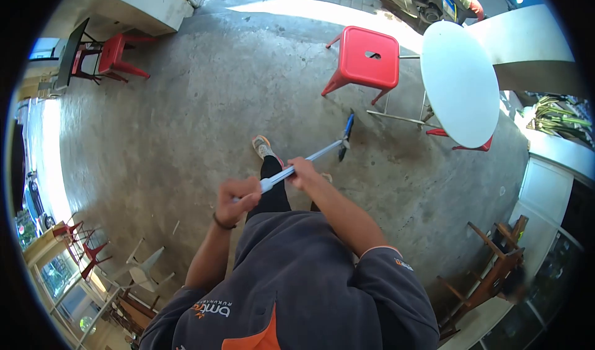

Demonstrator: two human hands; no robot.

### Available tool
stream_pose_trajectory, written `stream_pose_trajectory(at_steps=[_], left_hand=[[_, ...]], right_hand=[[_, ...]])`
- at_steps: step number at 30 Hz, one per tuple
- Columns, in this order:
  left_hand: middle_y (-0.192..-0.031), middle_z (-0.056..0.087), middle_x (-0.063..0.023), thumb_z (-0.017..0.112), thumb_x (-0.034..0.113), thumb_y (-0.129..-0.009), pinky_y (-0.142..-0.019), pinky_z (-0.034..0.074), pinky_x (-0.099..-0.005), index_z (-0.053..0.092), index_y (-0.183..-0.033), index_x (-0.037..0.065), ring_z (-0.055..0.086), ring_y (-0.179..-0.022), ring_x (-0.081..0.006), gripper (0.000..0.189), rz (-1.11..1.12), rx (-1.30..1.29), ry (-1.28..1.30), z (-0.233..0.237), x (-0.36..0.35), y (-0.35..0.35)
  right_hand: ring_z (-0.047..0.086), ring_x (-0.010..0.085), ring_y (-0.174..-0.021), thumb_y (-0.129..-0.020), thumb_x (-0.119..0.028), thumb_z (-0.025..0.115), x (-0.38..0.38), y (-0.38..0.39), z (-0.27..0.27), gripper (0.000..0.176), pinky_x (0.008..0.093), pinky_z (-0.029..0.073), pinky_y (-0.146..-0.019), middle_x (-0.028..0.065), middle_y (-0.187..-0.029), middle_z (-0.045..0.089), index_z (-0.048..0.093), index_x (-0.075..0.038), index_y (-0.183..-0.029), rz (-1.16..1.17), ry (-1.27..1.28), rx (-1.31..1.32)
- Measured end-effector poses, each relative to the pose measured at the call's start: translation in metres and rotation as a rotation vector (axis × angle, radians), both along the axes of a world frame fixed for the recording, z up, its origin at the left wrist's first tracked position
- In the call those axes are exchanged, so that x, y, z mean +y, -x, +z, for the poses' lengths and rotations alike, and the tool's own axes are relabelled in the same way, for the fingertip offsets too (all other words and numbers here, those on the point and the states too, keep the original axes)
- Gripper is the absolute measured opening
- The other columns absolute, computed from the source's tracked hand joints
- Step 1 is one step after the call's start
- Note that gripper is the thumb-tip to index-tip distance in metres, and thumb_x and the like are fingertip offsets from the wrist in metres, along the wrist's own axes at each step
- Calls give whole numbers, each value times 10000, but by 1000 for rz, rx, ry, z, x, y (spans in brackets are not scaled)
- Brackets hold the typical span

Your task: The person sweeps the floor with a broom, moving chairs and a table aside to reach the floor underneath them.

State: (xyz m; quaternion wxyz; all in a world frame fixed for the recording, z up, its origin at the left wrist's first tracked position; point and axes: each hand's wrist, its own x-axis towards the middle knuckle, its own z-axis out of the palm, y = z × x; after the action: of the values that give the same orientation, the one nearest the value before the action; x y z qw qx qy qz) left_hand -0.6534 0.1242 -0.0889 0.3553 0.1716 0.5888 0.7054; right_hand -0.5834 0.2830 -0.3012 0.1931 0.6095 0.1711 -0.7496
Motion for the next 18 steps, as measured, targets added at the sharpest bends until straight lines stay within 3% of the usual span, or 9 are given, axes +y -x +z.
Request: stream_pose_trajectory(at_steps=[3,7,8,9,13,18], left_hand=[[-527,474,-30,633,62,-790,-500,310,-291,470,-541,-5,390,-484,-128,306,-79,157,80,-58,-3,49],[-521,459,-19,626,18,-784,-531,323,-290,468,-542,3,397,-499,-124,289,-2,167,244,-60,-46,120],[-515,452,-19,623,14,-784,-537,325,-289,466,-540,5,399,-501,-125,290,20,171,291,-53,-67,144],[-509,445,-19,619,10,-784,-543,327,-289,464,-538,8,401,-503,-125,291,44,173,337,-44,-86,162],[-492,435,-18,617,15,-766,-570,331,-293,458,-515,23,403,-494,-144,298,177,316,297,-3,-129,214],[-541,491,-29,667,85,-707,-600,331,-314,503,-521,43,447,-519,-167,251,272,474,95,40,-136,257]], right_hand=[[525,203,-618,-830,-53,507,2,52,-62,41,379,460,-529,81,-689,473,467,-42,-834,-45,1,36],[438,174,-535,-801,-4,495,-56,156,-75,146,328,417,-501,50,-606,400,420,-74,-697,90,73,57],[441,176,-532,-768,14,490,-81,182,-84,163,331,415,-502,51,-596,401,419,-85,-659,5,158,11],[459,180,-541,-767,12,495,-105,206,-70,173,331,428,-516,54,-595,420,423,-88,-646,172,141,115],[525,208,-560,-763,-21,540,-183,294,-49,117,371,492,-525,66,-627,469,456,-76,-702,357,238,213],[515,207,-516,-766,-49,571,-198,367,26,123,381,476,-485,68,-608,479,471,-69,-697,283,55,295]])
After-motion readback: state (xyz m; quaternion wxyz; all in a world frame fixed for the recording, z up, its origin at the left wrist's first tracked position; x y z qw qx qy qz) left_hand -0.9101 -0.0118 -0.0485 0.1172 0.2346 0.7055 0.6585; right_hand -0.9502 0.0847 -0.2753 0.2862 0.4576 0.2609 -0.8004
